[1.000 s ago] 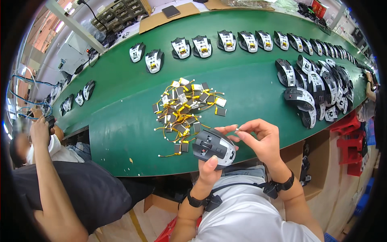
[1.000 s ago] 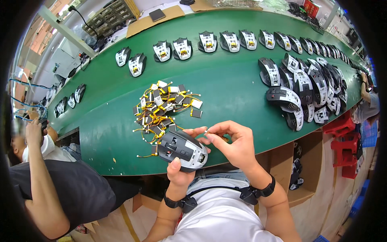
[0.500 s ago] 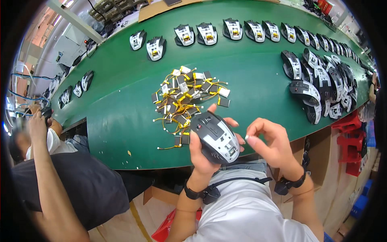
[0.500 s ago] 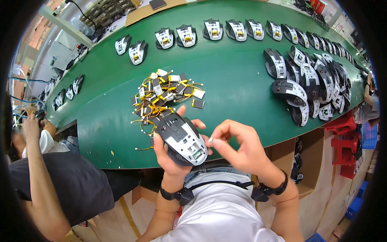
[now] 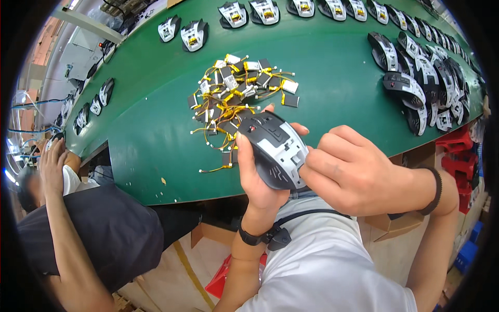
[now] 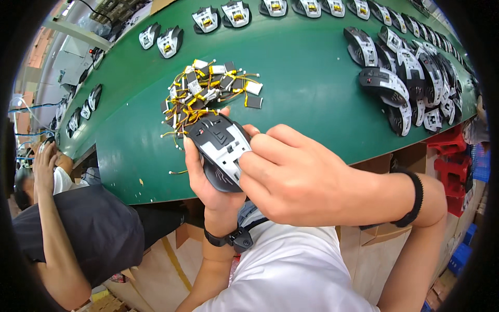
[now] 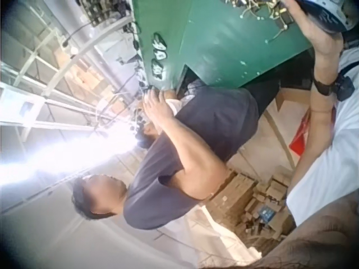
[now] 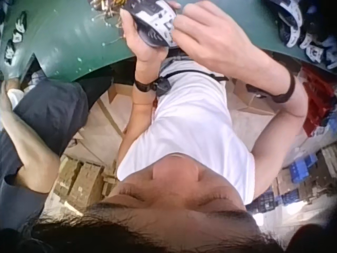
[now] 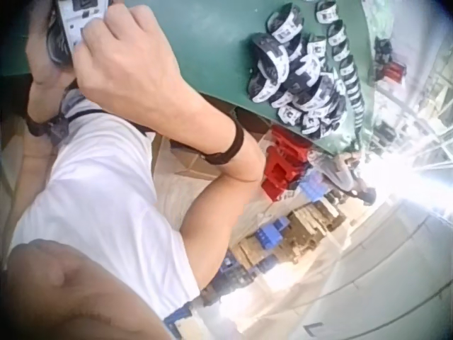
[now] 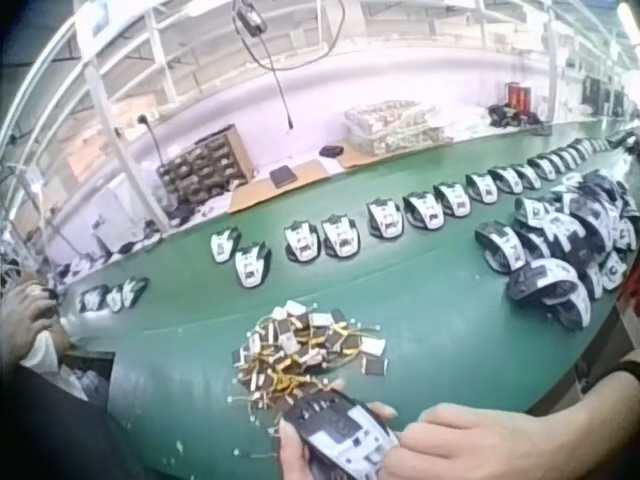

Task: The person assembles electronic devices by inserting small batteries into the internal compartments of mouse-shaped casings. They pick up a casing, insert a battery, and place the finished unit on a green table alongside other completed devices.

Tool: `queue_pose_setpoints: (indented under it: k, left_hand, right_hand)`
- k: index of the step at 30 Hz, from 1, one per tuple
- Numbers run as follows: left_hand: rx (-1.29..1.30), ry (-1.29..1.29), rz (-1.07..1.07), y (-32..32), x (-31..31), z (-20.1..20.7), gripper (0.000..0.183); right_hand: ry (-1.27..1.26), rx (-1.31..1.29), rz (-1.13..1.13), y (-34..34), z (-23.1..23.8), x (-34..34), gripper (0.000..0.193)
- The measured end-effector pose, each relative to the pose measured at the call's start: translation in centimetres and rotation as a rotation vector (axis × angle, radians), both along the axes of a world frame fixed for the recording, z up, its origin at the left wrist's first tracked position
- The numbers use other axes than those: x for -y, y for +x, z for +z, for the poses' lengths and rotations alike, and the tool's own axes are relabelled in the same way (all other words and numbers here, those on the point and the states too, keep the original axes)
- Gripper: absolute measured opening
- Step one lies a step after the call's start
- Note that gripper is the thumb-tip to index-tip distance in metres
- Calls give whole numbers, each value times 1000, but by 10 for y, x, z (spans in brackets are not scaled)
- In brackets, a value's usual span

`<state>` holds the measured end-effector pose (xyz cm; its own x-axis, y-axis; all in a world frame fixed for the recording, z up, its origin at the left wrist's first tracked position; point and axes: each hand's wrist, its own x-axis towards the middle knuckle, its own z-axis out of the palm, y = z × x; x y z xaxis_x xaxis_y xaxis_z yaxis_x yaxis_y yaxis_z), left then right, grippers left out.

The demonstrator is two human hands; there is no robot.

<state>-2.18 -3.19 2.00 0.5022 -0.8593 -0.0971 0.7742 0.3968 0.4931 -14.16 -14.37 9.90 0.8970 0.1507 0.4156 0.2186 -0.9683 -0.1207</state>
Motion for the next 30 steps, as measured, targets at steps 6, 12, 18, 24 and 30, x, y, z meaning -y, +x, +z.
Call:
queue_pose_setpoints:
  k: [6, 12, 18, 24, 30]
  left_hand:
    - [-73, 62, 143, -5, 9, 16, 64]
    - [-50, 75, 39, 2, 3, 0, 63]
    - [-87, 51, 81, -2, 5, 8, 63]
    - [-43, -83, 2, 2, 10, 4, 72]
    - [175, -195, 99, 0, 10, 11, 87]
  right_hand:
    - [115, -118, -4, 15, 2, 10, 19]
    - [403, -115, -47, 6, -11, 5, 12]
    - [379, 86, -97, 1, -34, -8, 19]
    - [446, 65, -144, -14, -37, -7, 29]
    - [1720, -10, -295, -28, -38, -14, 22]
